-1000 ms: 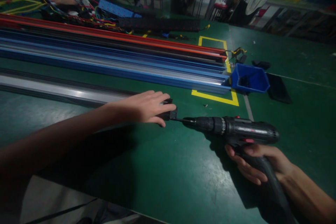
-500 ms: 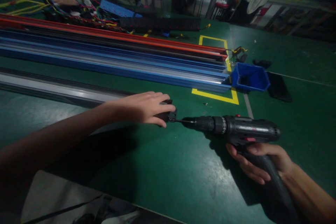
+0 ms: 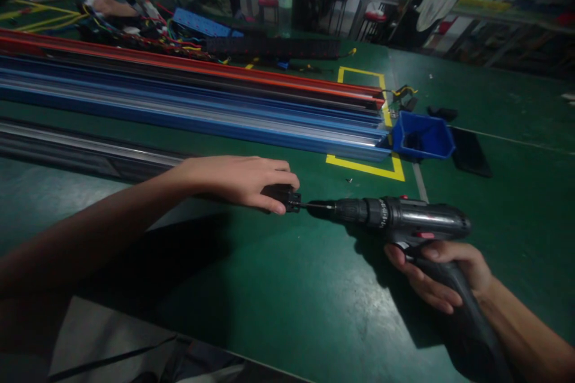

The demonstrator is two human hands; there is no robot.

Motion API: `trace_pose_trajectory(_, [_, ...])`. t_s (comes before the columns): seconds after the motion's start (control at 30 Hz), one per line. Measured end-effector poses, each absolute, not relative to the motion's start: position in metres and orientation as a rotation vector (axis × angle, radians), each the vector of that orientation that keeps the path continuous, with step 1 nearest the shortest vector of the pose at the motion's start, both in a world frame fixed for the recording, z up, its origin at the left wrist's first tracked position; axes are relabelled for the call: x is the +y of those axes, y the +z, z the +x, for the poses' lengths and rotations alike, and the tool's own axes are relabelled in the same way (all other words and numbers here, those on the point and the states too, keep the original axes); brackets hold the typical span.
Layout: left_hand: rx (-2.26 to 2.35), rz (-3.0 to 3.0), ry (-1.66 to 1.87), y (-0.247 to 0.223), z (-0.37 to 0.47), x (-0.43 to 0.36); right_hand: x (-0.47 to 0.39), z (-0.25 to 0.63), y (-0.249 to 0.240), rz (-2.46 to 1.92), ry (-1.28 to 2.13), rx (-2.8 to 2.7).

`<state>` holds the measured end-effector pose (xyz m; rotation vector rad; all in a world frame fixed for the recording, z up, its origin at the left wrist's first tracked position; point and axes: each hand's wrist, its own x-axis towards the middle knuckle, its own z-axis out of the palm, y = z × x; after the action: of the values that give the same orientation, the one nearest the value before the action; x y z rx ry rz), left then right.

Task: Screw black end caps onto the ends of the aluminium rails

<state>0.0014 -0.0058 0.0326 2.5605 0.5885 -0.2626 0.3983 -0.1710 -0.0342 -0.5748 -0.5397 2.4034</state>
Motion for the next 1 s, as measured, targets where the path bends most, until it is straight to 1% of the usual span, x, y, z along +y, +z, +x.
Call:
trace_pose_trajectory(0.47, [0.603,2.532,-0.277,0.0316,0.0017,-0.0017,-0.1710,0.3949,-0.0370,-0.555,2.406,-0.541])
trace_pose_trajectory(1.0, [0.604,2.514,-0.278,0.0317,0.0020,-0.0011,-0.1724,0.3982,-0.0370,-0.664,2.387,-0.564])
